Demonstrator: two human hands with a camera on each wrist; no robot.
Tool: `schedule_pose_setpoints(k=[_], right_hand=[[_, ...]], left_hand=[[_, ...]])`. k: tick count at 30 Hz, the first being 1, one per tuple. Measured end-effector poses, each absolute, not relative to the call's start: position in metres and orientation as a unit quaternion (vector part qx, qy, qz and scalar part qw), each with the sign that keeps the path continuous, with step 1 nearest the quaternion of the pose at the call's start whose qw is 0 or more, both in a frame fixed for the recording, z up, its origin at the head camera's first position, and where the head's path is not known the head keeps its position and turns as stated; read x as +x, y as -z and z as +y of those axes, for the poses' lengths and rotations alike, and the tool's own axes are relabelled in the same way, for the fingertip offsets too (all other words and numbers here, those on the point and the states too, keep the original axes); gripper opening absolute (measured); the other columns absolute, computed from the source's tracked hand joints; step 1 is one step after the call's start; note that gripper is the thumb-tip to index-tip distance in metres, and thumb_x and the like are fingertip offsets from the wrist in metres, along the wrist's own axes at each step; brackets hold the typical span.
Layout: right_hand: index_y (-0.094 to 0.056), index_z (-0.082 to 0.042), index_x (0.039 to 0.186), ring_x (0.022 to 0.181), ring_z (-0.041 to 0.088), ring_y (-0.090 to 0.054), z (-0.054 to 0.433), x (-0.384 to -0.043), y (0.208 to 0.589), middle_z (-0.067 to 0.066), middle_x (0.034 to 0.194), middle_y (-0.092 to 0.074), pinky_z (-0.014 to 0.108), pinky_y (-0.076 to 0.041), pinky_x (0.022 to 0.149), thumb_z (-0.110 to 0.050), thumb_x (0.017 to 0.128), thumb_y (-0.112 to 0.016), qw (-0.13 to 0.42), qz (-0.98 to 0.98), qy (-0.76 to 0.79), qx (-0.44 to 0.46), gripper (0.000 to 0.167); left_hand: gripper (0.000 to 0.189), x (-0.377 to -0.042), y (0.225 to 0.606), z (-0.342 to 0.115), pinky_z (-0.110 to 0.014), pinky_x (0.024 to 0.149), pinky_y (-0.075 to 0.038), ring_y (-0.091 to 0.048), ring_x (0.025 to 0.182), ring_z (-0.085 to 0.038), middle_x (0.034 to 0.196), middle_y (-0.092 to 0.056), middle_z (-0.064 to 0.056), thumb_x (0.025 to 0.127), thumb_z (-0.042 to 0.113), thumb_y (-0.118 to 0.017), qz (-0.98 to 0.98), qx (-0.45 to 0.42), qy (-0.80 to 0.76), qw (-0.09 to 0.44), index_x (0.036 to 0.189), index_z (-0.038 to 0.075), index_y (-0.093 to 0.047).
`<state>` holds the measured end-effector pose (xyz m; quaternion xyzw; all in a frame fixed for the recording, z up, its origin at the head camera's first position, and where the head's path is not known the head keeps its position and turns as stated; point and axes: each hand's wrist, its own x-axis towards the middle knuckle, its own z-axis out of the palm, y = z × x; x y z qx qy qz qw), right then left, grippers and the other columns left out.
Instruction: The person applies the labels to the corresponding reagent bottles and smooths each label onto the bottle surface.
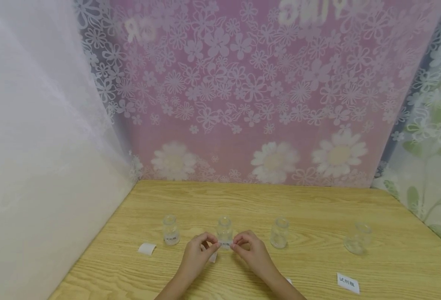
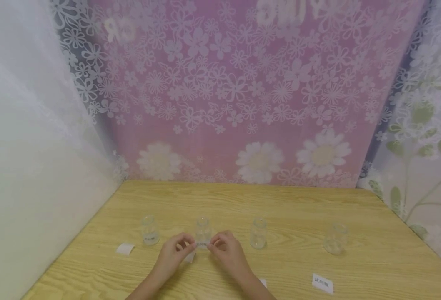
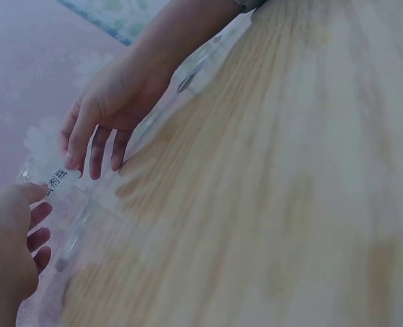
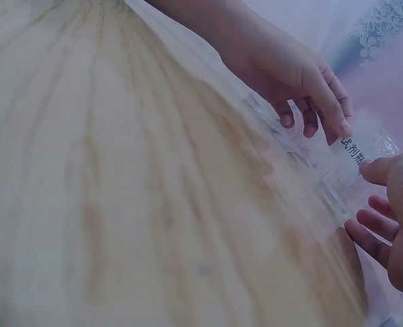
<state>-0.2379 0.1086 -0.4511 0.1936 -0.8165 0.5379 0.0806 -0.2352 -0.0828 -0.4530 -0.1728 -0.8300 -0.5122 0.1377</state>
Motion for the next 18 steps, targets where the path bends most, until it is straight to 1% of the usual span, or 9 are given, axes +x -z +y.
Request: schedule_pose_setpoints(k=[4,9,13,18], right_hand=[[-0.060,-0.009,0.082,0.088,0.024,-0.055,0.108,-0.239,0.450,0.010,0.100,-0.052,0.025,-0.050,0.071,-0.014,0.085,-0.067,0.096,-0.814,-0.535,0.204,0.009],[-0.060,-0.007,0.082,0.091,0.034,-0.058,0.108,-0.243,0.452,0.019,0.109,-0.052,0.028,-0.051,0.073,-0.012,0.085,-0.067,0.098,-0.811,-0.536,0.212,0.009],[-0.059,-0.006,0.082,0.094,0.038,-0.058,0.109,-0.247,0.452,0.022,0.114,-0.052,0.030,-0.051,0.076,-0.009,0.085,-0.066,0.092,-0.804,-0.544,0.221,0.008],[-0.059,-0.005,0.082,0.095,0.037,-0.058,0.110,-0.250,0.453,0.022,0.115,-0.053,0.032,-0.050,0.077,-0.008,0.085,-0.066,0.090,-0.804,-0.539,0.234,0.008]], left_hand=[[0.010,-0.238,0.453,-0.082,-0.025,0.063,-0.045,-0.051,0.083,-0.016,0.096,-0.057,-0.001,0.084,0.024,-0.068,-0.842,-0.161,0.495,0.144,0.084,0.014,-0.065],[0.006,-0.244,0.453,-0.081,-0.029,0.070,-0.049,-0.052,0.101,-0.029,0.111,-0.057,-0.009,0.082,0.020,-0.069,-0.842,-0.160,0.492,0.153,0.081,0.015,-0.065],[0.007,-0.248,0.455,-0.081,-0.033,0.072,-0.050,-0.051,0.105,-0.033,0.116,-0.058,-0.012,0.083,0.019,-0.069,-0.839,-0.170,0.494,0.156,0.082,0.015,-0.064],[0.006,-0.249,0.456,-0.081,-0.036,0.075,-0.050,-0.052,0.106,-0.034,0.118,-0.058,-0.011,0.083,0.019,-0.068,-0.840,-0.167,0.496,0.143,0.083,0.016,-0.063]])
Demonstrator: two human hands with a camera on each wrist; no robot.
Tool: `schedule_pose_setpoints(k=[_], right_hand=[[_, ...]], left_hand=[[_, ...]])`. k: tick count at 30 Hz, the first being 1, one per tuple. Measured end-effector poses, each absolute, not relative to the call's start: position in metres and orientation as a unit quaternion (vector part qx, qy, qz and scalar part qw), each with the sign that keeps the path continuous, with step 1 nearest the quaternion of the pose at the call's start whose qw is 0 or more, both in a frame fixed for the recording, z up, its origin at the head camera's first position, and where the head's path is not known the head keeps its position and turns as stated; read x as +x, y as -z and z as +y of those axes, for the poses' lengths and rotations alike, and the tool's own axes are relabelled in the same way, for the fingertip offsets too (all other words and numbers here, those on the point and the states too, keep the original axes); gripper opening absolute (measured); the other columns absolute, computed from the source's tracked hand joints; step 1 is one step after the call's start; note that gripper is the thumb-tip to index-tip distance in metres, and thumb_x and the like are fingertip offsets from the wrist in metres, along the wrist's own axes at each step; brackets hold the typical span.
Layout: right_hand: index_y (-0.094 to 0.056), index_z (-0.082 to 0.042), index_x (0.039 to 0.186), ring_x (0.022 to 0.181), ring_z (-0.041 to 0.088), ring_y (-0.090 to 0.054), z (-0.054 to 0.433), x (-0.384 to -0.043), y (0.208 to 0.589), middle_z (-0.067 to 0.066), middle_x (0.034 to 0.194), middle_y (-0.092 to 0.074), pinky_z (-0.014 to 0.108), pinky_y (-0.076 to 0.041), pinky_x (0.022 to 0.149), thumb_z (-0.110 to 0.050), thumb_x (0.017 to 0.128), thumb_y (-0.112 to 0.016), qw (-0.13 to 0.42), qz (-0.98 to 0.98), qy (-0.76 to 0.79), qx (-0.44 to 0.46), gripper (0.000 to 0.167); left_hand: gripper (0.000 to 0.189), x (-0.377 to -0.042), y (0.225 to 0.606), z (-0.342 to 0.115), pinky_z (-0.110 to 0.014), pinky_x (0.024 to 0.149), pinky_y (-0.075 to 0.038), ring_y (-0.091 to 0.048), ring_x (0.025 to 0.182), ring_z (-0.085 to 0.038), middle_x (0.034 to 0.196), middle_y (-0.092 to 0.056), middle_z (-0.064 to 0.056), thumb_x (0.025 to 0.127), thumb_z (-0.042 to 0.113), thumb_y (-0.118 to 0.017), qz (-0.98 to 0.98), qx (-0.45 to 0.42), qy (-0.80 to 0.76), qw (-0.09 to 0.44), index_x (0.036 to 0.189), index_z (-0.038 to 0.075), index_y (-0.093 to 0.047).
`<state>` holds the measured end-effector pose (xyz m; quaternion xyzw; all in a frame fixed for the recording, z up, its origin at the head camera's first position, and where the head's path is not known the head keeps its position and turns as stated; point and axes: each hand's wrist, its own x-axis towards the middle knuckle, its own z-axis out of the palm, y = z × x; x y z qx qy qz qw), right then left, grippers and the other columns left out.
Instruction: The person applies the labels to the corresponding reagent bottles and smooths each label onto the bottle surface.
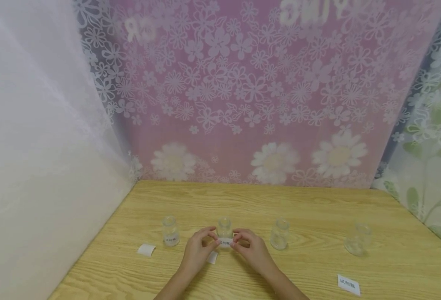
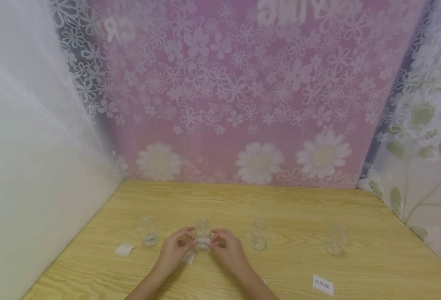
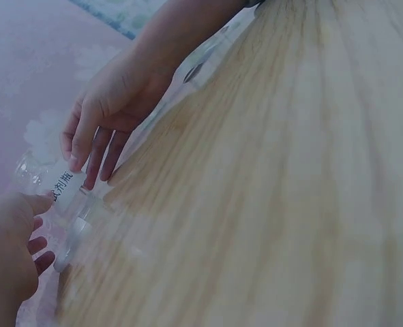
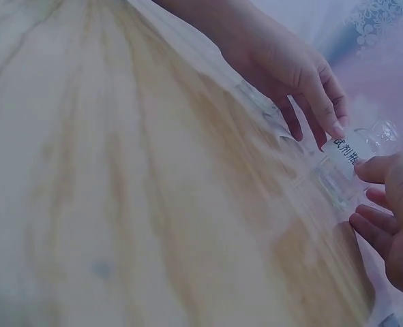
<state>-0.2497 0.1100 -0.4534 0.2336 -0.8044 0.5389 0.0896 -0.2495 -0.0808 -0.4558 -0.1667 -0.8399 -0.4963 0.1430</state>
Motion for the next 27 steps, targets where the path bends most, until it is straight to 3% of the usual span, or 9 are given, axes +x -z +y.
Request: schedule_pose_setpoints(k=[6,16,27], right_hand=[[-0.059,-0.006,0.083,0.098,0.038,-0.057,0.1105,-0.2525,0.4545,0.022,0.114,-0.056,0.030,-0.051,0.076,-0.009,0.085,-0.065,0.093,-0.805,-0.537,0.233,0.008],[-0.059,-0.005,0.083,0.097,0.037,-0.058,0.1081,-0.2548,0.4565,0.022,0.113,-0.056,0.031,-0.051,0.075,-0.006,0.085,-0.066,0.099,-0.803,-0.544,0.223,0.007],[-0.059,-0.005,0.082,0.088,0.029,-0.062,0.1013,-0.2570,0.4612,0.015,0.101,-0.062,0.026,-0.052,0.071,-0.002,0.082,-0.068,0.164,-0.833,-0.485,0.212,0.009]], left_hand=[[0.006,-0.2502,0.4569,-0.0803,-0.035,0.075,-0.050,-0.054,0.105,-0.033,0.117,-0.059,-0.010,0.083,0.016,-0.068,-0.840,-0.166,0.498,0.138,0.084,0.014,-0.062],[0.005,-0.2524,0.4597,-0.0790,-0.048,0.085,-0.045,-0.051,0.111,-0.036,0.113,-0.062,-0.009,0.083,0.013,-0.068,-0.842,-0.161,0.494,0.150,0.083,0.014,-0.063],[0.007,-0.2531,0.4622,-0.0737,-0.025,0.073,-0.051,-0.062,0.089,-0.027,0.107,-0.063,-0.015,0.082,0.007,-0.068,-0.820,-0.165,0.519,0.174,0.082,0.005,-0.062]])
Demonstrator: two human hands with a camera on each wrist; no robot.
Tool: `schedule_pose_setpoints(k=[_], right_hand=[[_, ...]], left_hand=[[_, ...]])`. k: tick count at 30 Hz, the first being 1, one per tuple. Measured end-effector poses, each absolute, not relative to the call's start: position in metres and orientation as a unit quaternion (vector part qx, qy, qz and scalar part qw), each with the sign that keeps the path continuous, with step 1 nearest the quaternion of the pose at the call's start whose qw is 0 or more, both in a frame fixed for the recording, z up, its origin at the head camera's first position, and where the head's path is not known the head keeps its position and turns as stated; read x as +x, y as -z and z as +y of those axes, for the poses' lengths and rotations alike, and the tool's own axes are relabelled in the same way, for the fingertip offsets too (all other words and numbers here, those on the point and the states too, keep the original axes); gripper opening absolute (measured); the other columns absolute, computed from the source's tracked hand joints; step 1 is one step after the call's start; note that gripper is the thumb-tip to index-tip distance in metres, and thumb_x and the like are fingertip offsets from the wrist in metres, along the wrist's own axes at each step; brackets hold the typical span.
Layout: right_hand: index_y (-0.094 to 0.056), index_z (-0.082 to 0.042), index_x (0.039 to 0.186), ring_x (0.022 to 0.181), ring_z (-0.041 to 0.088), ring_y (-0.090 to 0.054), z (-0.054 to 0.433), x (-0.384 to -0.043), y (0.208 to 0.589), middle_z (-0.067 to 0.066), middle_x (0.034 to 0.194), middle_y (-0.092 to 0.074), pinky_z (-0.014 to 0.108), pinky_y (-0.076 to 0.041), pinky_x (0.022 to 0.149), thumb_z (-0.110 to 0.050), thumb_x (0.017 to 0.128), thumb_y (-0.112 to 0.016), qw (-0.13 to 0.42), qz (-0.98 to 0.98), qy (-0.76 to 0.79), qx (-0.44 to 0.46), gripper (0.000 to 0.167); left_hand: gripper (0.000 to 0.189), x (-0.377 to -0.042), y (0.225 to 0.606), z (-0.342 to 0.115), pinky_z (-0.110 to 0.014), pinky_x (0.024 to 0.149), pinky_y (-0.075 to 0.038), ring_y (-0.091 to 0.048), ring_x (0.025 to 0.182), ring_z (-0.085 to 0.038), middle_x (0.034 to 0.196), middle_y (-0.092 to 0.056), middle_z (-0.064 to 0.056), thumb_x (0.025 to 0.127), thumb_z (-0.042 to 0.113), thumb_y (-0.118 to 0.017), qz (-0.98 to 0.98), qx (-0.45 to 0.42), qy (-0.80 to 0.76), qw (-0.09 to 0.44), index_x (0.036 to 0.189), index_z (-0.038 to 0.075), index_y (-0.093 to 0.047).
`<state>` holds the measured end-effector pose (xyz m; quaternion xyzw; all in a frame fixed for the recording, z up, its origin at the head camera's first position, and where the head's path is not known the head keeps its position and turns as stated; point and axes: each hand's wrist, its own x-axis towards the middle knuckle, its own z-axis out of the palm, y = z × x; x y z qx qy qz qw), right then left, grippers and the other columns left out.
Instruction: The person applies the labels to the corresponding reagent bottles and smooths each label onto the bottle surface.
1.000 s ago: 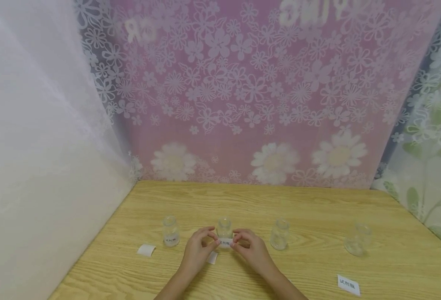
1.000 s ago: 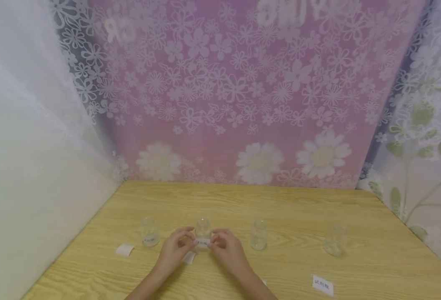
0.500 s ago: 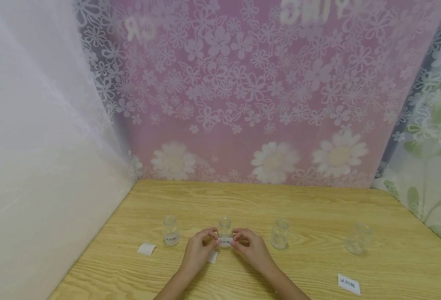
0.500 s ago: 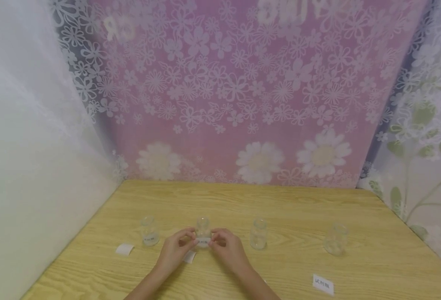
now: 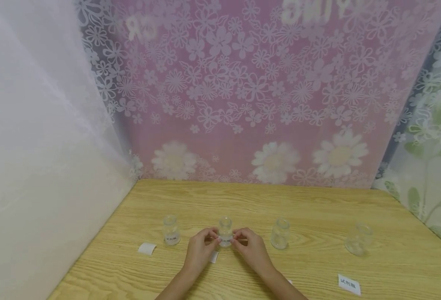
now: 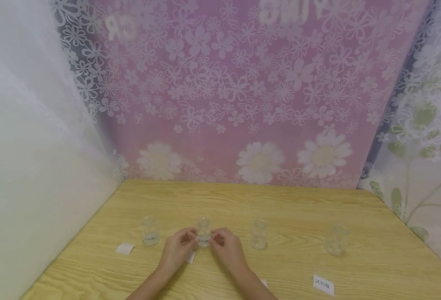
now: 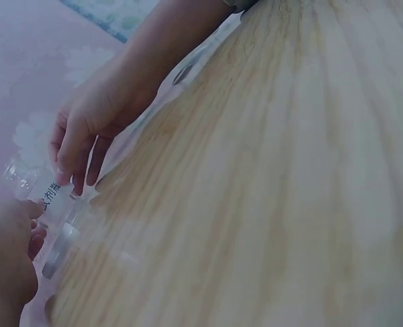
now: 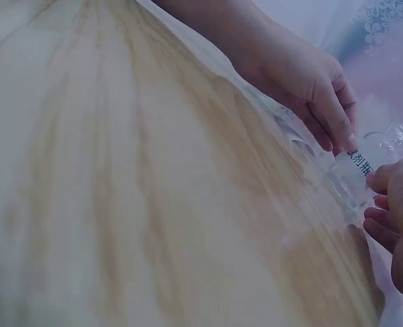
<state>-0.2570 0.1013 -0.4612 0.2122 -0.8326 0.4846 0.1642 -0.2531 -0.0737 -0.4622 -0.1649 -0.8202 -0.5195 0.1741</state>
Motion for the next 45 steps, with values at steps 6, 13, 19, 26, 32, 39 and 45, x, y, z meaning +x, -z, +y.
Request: schedule_pose_setpoints(k=[6,13,19,26,32,39,45], right_hand=[[-0.060,-0.005,0.081,0.088,0.027,-0.063,0.097,-0.256,0.460,0.013,0.097,-0.065,0.027,-0.051,0.075,-0.001,0.080,-0.068,0.179,-0.836,-0.479,0.200,0.010],[-0.060,-0.004,0.077,0.086,0.028,-0.064,0.096,-0.255,0.458,0.016,0.093,-0.066,0.027,-0.052,0.072,-0.001,0.079,-0.070,0.198,-0.835,-0.475,0.197,0.011],[-0.057,0.000,0.081,0.086,0.031,-0.064,0.097,-0.255,0.458,0.018,0.093,-0.065,0.026,-0.051,0.071,0.001,0.078,-0.069,0.199,-0.822,-0.490,0.209,0.013],[-0.050,0.004,0.102,0.094,0.032,-0.061,0.099,-0.253,0.457,0.017,0.101,-0.060,0.027,-0.050,0.077,0.001,0.080,-0.068,0.138,-0.809,-0.534,0.203,0.029],[-0.044,0.006,0.116,0.101,0.038,-0.056,0.100,-0.252,0.455,0.022,0.112,-0.054,0.036,-0.049,0.082,-0.004,0.083,-0.068,0.107,-0.804,-0.546,0.208,0.042],[-0.041,0.002,0.128,0.103,0.040,-0.054,0.094,-0.255,0.449,0.026,0.119,-0.050,0.039,-0.049,0.081,-0.014,0.082,-0.070,0.062,-0.795,-0.566,0.210,0.057],[-0.047,-0.003,0.115,0.099,0.033,-0.058,0.089,-0.263,0.457,0.019,0.115,-0.054,0.028,-0.050,0.077,-0.020,0.078,-0.073,0.104,-0.816,-0.535,0.190,0.048]], left_hand=[[0.007,-0.255,0.463,-0.073,-0.026,0.076,-0.050,-0.062,0.092,-0.029,0.106,-0.063,-0.015,0.081,0.004,-0.069,-0.808,-0.143,0.548,0.163,0.081,0.005,-0.062],[0.011,-0.257,0.463,-0.073,-0.028,0.078,-0.050,-0.062,0.093,-0.026,0.102,-0.065,-0.013,0.079,0.006,-0.071,-0.790,-0.120,0.583,0.149,0.081,0.002,-0.061],[0.023,-0.257,0.460,-0.074,-0.033,0.082,-0.048,-0.060,0.095,-0.033,0.101,-0.062,-0.021,0.079,-0.004,-0.068,-0.759,-0.115,0.630,0.118,0.094,-0.007,-0.051],[0.029,-0.258,0.460,-0.081,-0.032,0.082,-0.048,-0.059,0.096,-0.031,0.102,-0.062,-0.016,0.078,0.009,-0.073,-0.776,-0.126,0.610,0.099,0.100,-0.005,-0.059],[0.042,-0.262,0.461,-0.086,-0.035,0.086,-0.046,-0.054,0.106,-0.035,0.113,-0.058,-0.020,0.079,0.014,-0.073,-0.778,-0.153,0.602,0.096,0.114,-0.002,-0.056],[0.039,-0.256,0.439,-0.087,-0.037,0.088,-0.045,-0.049,0.111,-0.040,0.121,-0.053,-0.024,0.086,0.003,-0.063,-0.745,-0.205,0.634,0.041,0.122,-0.007,-0.052],[0.037,-0.254,0.432,-0.088,-0.031,0.083,-0.048,-0.052,0.107,-0.040,0.115,-0.056,-0.025,0.087,0.003,-0.060,-0.746,-0.202,0.634,0.020,0.122,-0.008,-0.053]])
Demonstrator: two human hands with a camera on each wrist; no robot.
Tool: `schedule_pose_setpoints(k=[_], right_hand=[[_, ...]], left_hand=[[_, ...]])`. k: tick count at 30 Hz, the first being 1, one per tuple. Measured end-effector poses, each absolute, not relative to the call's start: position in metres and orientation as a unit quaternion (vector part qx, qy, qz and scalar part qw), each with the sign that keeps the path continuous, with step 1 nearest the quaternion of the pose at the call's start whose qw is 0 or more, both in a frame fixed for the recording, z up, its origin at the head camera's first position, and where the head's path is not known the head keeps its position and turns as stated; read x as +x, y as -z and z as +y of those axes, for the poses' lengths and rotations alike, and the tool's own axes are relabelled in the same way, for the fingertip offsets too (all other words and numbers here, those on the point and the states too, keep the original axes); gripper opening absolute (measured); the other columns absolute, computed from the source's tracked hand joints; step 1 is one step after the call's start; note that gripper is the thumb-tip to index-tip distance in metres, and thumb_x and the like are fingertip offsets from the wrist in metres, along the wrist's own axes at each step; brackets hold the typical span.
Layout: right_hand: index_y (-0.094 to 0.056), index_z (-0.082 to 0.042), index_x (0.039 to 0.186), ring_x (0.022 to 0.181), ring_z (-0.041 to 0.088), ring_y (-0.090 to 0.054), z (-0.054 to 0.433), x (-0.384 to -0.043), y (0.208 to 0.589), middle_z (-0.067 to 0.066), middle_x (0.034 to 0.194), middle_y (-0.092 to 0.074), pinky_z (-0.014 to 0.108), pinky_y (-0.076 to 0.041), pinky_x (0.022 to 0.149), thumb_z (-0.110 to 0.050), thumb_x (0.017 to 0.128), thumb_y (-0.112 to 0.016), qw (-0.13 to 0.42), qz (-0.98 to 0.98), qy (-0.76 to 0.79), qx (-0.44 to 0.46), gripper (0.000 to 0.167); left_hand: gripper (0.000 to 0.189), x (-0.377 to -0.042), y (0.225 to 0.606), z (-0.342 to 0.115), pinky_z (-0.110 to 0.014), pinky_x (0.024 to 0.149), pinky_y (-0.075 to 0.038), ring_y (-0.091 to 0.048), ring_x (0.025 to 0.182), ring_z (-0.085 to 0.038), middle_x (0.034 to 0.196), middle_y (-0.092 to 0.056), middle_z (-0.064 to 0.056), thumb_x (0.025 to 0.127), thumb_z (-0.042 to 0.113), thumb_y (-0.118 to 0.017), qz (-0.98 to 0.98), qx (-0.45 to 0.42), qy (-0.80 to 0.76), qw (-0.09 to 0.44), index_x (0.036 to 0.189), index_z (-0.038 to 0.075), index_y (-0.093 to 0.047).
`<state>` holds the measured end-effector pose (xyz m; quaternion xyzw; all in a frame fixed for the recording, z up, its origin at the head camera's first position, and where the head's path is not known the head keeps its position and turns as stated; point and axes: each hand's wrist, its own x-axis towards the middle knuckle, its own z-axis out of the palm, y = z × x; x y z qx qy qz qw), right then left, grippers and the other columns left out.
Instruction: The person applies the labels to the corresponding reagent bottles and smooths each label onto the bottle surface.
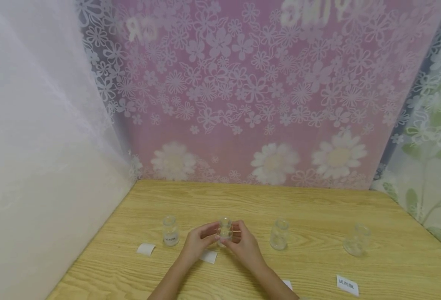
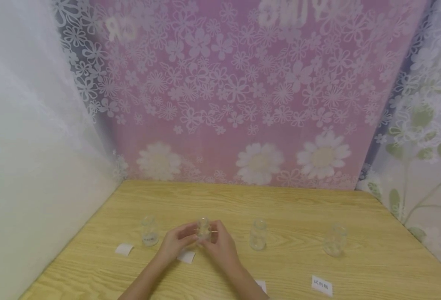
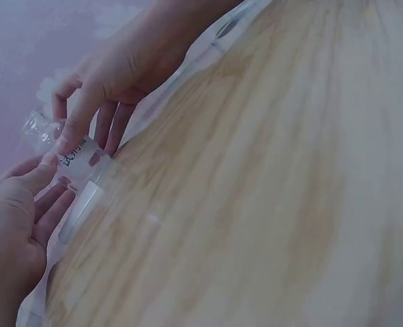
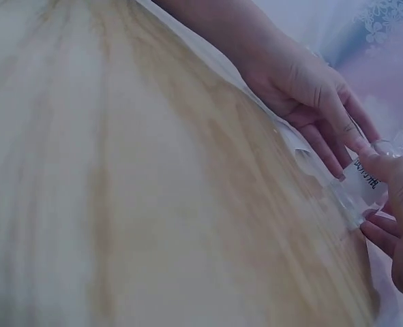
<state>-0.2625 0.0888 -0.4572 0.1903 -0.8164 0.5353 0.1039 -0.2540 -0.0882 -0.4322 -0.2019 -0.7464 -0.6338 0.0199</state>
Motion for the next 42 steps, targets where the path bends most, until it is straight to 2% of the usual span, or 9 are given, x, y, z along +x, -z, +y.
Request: schedule_pose_setpoints(k=[4,8,18,24,27,32,38,42], right_hand=[[-0.052,-0.002,0.109,0.096,0.033,-0.059,0.092,-0.262,0.453,0.018,0.110,-0.057,0.030,-0.050,0.078,-0.016,0.079,-0.071,0.112,-0.805,-0.546,0.205,0.038],[-0.054,-0.001,0.110,0.096,0.036,-0.058,0.099,-0.263,0.451,0.020,0.109,-0.056,0.031,-0.051,0.077,-0.009,0.082,-0.066,0.083,-0.784,-0.574,0.221,0.031],[-0.055,-0.001,0.112,0.102,0.038,-0.055,0.108,-0.266,0.453,0.021,0.115,-0.053,0.031,-0.050,0.079,-0.008,0.088,-0.060,0.026,-0.771,-0.599,0.215,0.025],[-0.044,0.001,0.118,0.109,0.037,-0.050,0.105,-0.267,0.455,0.023,0.124,-0.047,0.034,-0.045,0.088,-0.004,0.086,-0.063,0.011,-0.770,-0.595,0.230,0.038],[-0.038,-0.002,0.124,0.109,0.035,-0.051,0.103,-0.265,0.456,0.022,0.122,-0.048,0.038,-0.045,0.088,-0.007,0.085,-0.066,0.003,-0.776,-0.587,0.230,0.048],[-0.033,-0.005,0.130,0.103,0.031,-0.054,0.099,-0.264,0.458,0.019,0.118,-0.051,0.036,-0.047,0.084,-0.017,0.083,-0.070,0.000,-0.790,-0.572,0.223,0.062],[-0.032,-0.003,0.131,0.095,0.028,-0.059,0.093,-0.263,0.456,0.016,0.111,-0.054,0.030,-0.050,0.078,-0.025,0.080,-0.072,0.054,-0.836,-0.492,0.236,0.069],[-0.034,-0.004,0.128,0.092,0.027,-0.060,0.093,-0.261,0.455,0.014,0.106,-0.056,0.031,-0.051,0.077,-0.017,0.081,-0.071,0.088,-0.852,-0.451,0.251,0.062]], left_hand=[[0.036,-0.254,0.432,-0.089,-0.030,0.083,-0.048,-0.053,0.107,-0.039,0.116,-0.057,-0.024,0.088,0.003,-0.060,-0.749,-0.204,0.630,0.020,0.121,-0.007,-0.053],[0.036,-0.255,0.432,-0.090,-0.030,0.084,-0.047,-0.053,0.107,-0.037,0.116,-0.057,-0.023,0.087,0.003,-0.060,-0.750,-0.203,0.629,0.017,0.121,-0.007,-0.053],[0.038,-0.266,0.448,-0.093,-0.028,0.082,-0.048,-0.054,0.107,-0.036,0.117,-0.056,-0.023,0.087,0.004,-0.061,-0.738,-0.206,0.642,0.000,0.123,-0.007,-0.052],[0.043,-0.273,0.460,-0.095,-0.030,0.085,-0.046,-0.051,0.111,-0.034,0.121,-0.053,-0.022,0.089,0.008,-0.060,-0.738,-0.221,0.638,-0.015,0.128,-0.005,-0.048],[0.045,-0.272,0.460,-0.095,-0.032,0.087,-0.045,-0.049,0.113,-0.034,0.125,-0.051,-0.020,0.088,0.005,-0.061,-0.752,-0.230,0.618,-0.012,0.129,-0.002,-0.047],[0.052,-0.272,0.462,-0.093,-0.031,0.087,-0.045,-0.048,0.114,-0.035,0.130,-0.046,-0.019,0.081,-0.002,-0.067,-0.768,-0.242,0.593,0.007,0.129,0.000,-0.046],[0.052,-0.272,0.462,-0.090,-0.028,0.085,-0.046,-0.051,0.111,-0.034,0.129,-0.047,-0.019,0.079,-0.001,-0.068,-0.780,-0.258,0.569,0.046,0.127,-0.001,-0.047],[0.050,-0.272,0.461,-0.090,-0.028,0.084,-0.046,-0.052,0.109,-0.034,0.127,-0.048,-0.019,0.079,-0.004,-0.067,-0.783,-0.260,0.562,0.057,0.125,-0.001,-0.048]])
